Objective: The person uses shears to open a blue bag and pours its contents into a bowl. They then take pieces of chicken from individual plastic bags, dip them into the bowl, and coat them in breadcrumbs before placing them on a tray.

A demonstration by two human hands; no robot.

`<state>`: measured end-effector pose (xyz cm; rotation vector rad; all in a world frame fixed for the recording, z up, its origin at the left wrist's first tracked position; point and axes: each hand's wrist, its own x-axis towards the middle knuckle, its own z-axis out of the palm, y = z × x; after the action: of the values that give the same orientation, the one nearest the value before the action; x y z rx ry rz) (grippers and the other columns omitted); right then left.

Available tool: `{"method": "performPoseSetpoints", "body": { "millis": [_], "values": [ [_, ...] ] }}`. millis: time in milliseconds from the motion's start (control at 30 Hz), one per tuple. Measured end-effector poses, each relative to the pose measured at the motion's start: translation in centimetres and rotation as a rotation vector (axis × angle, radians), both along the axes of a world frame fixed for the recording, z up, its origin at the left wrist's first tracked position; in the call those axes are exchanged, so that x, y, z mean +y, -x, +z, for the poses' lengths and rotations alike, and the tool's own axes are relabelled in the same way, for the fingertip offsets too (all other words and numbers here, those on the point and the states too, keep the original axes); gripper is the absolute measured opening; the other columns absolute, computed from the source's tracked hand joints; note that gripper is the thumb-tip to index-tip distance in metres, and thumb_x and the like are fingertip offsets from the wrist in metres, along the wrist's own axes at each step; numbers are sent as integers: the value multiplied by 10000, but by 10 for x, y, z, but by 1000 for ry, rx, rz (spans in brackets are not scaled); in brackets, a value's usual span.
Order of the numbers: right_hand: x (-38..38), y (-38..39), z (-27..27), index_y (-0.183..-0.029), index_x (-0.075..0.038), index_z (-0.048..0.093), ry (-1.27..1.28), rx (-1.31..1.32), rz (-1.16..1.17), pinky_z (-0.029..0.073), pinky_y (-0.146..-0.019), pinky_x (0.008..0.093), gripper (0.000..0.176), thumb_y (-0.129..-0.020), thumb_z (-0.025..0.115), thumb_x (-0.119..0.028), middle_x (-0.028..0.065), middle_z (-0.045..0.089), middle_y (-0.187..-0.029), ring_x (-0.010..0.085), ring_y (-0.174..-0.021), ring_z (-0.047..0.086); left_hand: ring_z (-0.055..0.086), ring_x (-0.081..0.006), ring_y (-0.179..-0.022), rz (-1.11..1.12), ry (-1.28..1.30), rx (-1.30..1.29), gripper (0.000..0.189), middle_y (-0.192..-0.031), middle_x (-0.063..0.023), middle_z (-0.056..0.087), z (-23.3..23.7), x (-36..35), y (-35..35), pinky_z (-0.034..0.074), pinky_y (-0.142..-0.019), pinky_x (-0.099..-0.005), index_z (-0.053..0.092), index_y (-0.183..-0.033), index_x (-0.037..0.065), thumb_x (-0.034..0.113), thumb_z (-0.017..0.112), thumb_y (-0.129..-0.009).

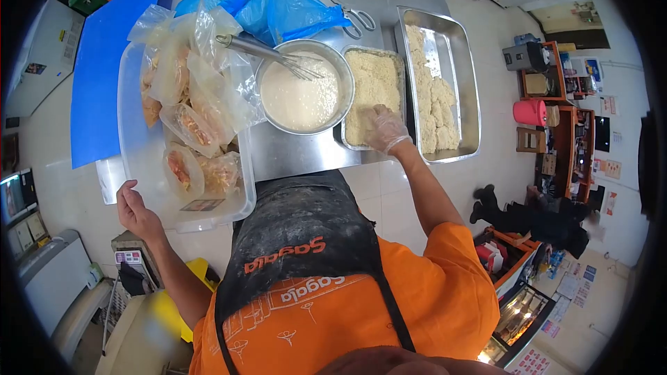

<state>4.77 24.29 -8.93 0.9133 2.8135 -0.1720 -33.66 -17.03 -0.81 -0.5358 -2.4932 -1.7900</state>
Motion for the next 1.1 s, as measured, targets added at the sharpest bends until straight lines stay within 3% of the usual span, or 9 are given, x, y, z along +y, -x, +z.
{"method": "performPoseSetpoints", "body": {
  "millis": [167,267,367,567,667,700,833,933,1100],
  "values": [
    [10,-15,-48,-1112,-86,576,-133,27,-22,488,-861,468,382,-780,667,-252,175,568,-1096,347,-986,604,274,-6,-592,-11,-13,-3,262,-677,84,341,2,0,-1,189,-522,-198,628,-993,-3,175,441,-1033],
    [3,-22,-51,-1092,-71,577,-244,172,-31,497,-832,458,377,-780,678,-255,163,594,-1019,342,-943,611,271,-5,-587,-13,-25,-8,256,-676,87,345,1,-1,-1,187,-521,-199,632,-981,4,173,447,-1032],
    [17,-26,-42,-1061,-69,590,-171,206,-61,510,-798,459,346,-782,688,-250,166,615,-946,359,-880,624,266,-4,-583,14,-26,3,252,-677,89,348,-1,-1,-1,186,-519,-202,637,-972,10,170,451,-1031],
    [44,-6,5,-1112,-35,655,82,220,-335,542,-815,417,392,-804,710,-271,228,675,-1003,364,-923,664,259,-1,-575,38,-9,50,246,-660,97,338,-1,2,1,175,-514,-208,641,-972,15,166,455,-1029],
    [57,-2,41,-1086,-27,685,286,309,-486,546,-803,377,381,-798,728,-272,215,698,-986,329,-918,685,258,1,-572,76,6,68,250,-652,99,337,-2,2,0,170,-509,-211,642,-971,17,172,455,-1029],
    [62,-3,54,-1035,-23,697,371,373,-499,542,-738,348,350,-785,745,-263,177,710,-883,274,-786,689,261,1,-571,87,17,73,250,-652,99,340,-2,1,-1,171,-507,-212,642,-972,17,174,456,-1029],
    [102,-27,89,-985,-6,681,523,448,-561,512,-633,303,280,-796,745,-203,90,665,-761,147,-657,599,272,0,-567,157,68,137,249,-648,100,345,-3,2,-2,175,-501,-215,642,-974,21,184,461,-1028],
    [131,-46,129,-975,-5,669,642,577,-709,497,-598,286,238,-819,728,-174,50,656,-755,119,-639,581,274,-8,-560,200,96,192,247,-634,95,333,-3,3,-3,185,-498,-218,643,-976,27,197,471,-1027],
    [208,-97,116,-936,-13,671,525,664,-847,474,-566,272,164,-817,704,-121,35,647,-753,97,-628,563,269,-16,-553,251,153,233,271,-619,89,308,-3,6,-1,189,-493,-228,649,-959,39,236,477,-1029]
  ]
}}
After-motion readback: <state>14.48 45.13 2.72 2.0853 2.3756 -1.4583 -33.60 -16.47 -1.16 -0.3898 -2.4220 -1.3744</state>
